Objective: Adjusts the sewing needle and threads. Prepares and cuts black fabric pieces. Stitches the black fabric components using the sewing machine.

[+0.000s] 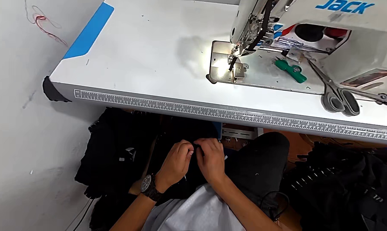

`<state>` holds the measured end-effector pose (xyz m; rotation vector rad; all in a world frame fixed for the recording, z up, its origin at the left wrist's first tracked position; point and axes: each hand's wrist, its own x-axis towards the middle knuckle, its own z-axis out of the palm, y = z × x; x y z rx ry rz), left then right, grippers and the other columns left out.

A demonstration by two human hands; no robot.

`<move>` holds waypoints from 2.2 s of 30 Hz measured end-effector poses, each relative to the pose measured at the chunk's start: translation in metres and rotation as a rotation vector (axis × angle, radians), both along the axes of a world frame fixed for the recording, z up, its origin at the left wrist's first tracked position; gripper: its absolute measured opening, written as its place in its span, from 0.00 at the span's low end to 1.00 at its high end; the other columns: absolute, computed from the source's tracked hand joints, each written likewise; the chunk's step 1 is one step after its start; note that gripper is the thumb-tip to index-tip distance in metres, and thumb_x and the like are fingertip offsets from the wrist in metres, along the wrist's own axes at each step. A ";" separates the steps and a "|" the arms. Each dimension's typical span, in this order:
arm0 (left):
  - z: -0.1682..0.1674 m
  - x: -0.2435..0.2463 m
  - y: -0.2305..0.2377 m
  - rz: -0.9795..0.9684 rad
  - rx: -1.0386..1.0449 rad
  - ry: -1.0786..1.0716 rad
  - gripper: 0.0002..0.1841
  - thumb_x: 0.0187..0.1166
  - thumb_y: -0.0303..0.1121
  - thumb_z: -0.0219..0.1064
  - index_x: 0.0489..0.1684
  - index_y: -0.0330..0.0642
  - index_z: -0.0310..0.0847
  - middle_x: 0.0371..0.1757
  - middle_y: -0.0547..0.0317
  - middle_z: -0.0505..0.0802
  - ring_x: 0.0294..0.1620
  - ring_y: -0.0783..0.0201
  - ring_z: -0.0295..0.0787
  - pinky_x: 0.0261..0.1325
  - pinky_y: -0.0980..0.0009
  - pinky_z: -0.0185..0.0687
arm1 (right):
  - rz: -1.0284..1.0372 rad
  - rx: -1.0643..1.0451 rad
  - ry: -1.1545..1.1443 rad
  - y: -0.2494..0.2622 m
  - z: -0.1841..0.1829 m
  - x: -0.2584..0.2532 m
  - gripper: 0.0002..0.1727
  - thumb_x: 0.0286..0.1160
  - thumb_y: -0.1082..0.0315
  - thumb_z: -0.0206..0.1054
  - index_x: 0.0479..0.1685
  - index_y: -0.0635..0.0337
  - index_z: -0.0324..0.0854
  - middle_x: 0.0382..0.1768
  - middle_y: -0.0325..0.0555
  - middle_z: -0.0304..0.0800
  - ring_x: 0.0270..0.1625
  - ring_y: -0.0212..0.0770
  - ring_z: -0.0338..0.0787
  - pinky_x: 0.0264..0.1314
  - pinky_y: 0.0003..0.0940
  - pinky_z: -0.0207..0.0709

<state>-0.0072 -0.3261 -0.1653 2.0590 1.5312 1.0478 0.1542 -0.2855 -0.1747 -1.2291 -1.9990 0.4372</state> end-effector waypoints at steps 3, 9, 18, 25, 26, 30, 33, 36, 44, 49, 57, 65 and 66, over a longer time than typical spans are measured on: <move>0.002 0.001 -0.002 0.032 -0.027 -0.017 0.12 0.91 0.35 0.52 0.44 0.41 0.79 0.48 0.57 0.87 0.53 0.65 0.86 0.58 0.67 0.85 | 0.041 -0.201 0.195 0.001 0.003 0.000 0.09 0.71 0.69 0.67 0.46 0.51 0.89 0.43 0.34 0.91 0.51 0.35 0.87 0.53 0.38 0.79; 0.009 -0.023 0.004 -0.160 -0.264 -0.376 0.09 0.90 0.33 0.54 0.47 0.42 0.78 0.53 0.58 0.85 0.57 0.67 0.84 0.61 0.68 0.84 | 0.453 -1.198 1.017 0.011 0.014 0.022 0.14 0.69 0.71 0.74 0.52 0.51 0.82 0.39 0.37 0.90 0.43 0.30 0.88 0.54 0.31 0.83; 0.024 -0.026 0.003 -0.190 -0.376 -0.459 0.07 0.89 0.32 0.55 0.47 0.43 0.79 0.48 0.61 0.86 0.50 0.69 0.85 0.55 0.70 0.85 | 0.677 -1.345 1.041 0.019 0.019 0.030 0.15 0.69 0.71 0.76 0.54 0.52 0.85 0.41 0.38 0.94 0.46 0.28 0.91 0.57 0.28 0.84; 0.028 -0.026 -0.005 -0.142 -0.212 -0.392 0.16 0.80 0.30 0.63 0.65 0.45 0.82 0.61 0.61 0.89 0.67 0.63 0.84 0.71 0.61 0.83 | 0.600 -1.262 1.001 0.012 0.018 0.030 0.18 0.65 0.79 0.72 0.53 0.54 0.81 0.45 0.41 0.91 0.49 0.31 0.88 0.57 0.31 0.82; 0.029 -0.025 -0.007 -0.153 -0.176 -0.382 0.19 0.79 0.32 0.65 0.69 0.47 0.83 0.63 0.61 0.88 0.69 0.63 0.83 0.73 0.60 0.82 | 0.545 -1.237 0.979 0.009 0.022 0.029 0.18 0.64 0.81 0.71 0.52 0.55 0.80 0.45 0.42 0.91 0.49 0.32 0.89 0.57 0.31 0.82; 0.029 -0.017 -0.009 -0.053 0.092 -0.151 0.06 0.78 0.37 0.74 0.45 0.54 0.96 0.55 0.67 0.91 0.65 0.66 0.83 0.69 0.65 0.82 | 0.413 -1.017 0.809 -0.002 0.034 0.018 0.19 0.62 0.84 0.67 0.51 0.57 0.76 0.42 0.43 0.88 0.44 0.35 0.88 0.49 0.33 0.83; 0.039 -0.019 -0.015 -0.090 0.160 -0.054 0.07 0.81 0.34 0.70 0.43 0.50 0.95 0.53 0.66 0.94 0.58 0.69 0.88 0.63 0.71 0.85 | 0.344 -0.547 0.297 -0.016 0.037 0.024 0.15 0.64 0.75 0.67 0.51 0.54 0.81 0.47 0.37 0.91 0.49 0.33 0.91 0.51 0.34 0.88; 0.044 -0.030 -0.035 -0.269 0.060 -0.081 0.10 0.89 0.31 0.61 0.49 0.41 0.90 0.55 0.56 0.96 0.53 0.69 0.94 0.58 0.72 0.91 | 0.621 -0.379 -0.022 -0.022 0.039 0.060 0.11 0.80 0.62 0.66 0.53 0.54 0.88 0.53 0.42 0.93 0.61 0.40 0.90 0.66 0.42 0.83; 0.033 -0.035 -0.058 -0.334 0.061 0.252 0.10 0.90 0.28 0.55 0.51 0.45 0.85 0.53 0.58 0.95 0.50 0.64 0.95 0.50 0.69 0.91 | 0.593 -0.141 -0.288 0.034 0.012 0.070 0.10 0.78 0.56 0.71 0.53 0.39 0.93 0.53 0.33 0.89 0.62 0.39 0.84 0.64 0.44 0.80; 0.042 -0.029 -0.055 -0.360 0.069 0.345 0.10 0.89 0.28 0.56 0.49 0.49 0.84 0.60 0.59 0.92 0.54 0.61 0.90 0.54 0.65 0.87 | 0.935 -0.302 -0.451 0.059 0.017 0.038 0.06 0.69 0.57 0.78 0.41 0.42 0.91 0.58 0.35 0.85 0.70 0.46 0.76 0.73 0.59 0.62; 0.042 -0.035 -0.055 -0.461 0.011 0.373 0.10 0.89 0.28 0.55 0.51 0.49 0.84 0.49 0.60 0.93 0.42 0.62 0.92 0.41 0.67 0.87 | 1.123 -0.408 -0.420 0.079 0.017 0.029 0.06 0.66 0.60 0.77 0.39 0.46 0.91 0.51 0.34 0.89 0.69 0.45 0.76 0.77 0.64 0.53; 0.040 -0.033 -0.047 -0.400 -0.030 0.245 0.11 0.91 0.30 0.53 0.51 0.46 0.84 0.48 0.56 0.93 0.43 0.61 0.93 0.45 0.67 0.89 | 0.331 -0.194 0.243 0.052 0.010 0.008 0.07 0.65 0.63 0.71 0.39 0.52 0.90 0.23 0.32 0.85 0.25 0.29 0.82 0.31 0.32 0.80; 0.037 -0.031 -0.047 -0.381 -0.027 0.234 0.11 0.91 0.30 0.53 0.51 0.45 0.84 0.48 0.56 0.93 0.45 0.62 0.93 0.48 0.68 0.90 | 0.228 -0.061 0.225 0.049 0.008 0.000 0.09 0.65 0.62 0.70 0.39 0.52 0.90 0.22 0.32 0.85 0.25 0.30 0.82 0.32 0.33 0.79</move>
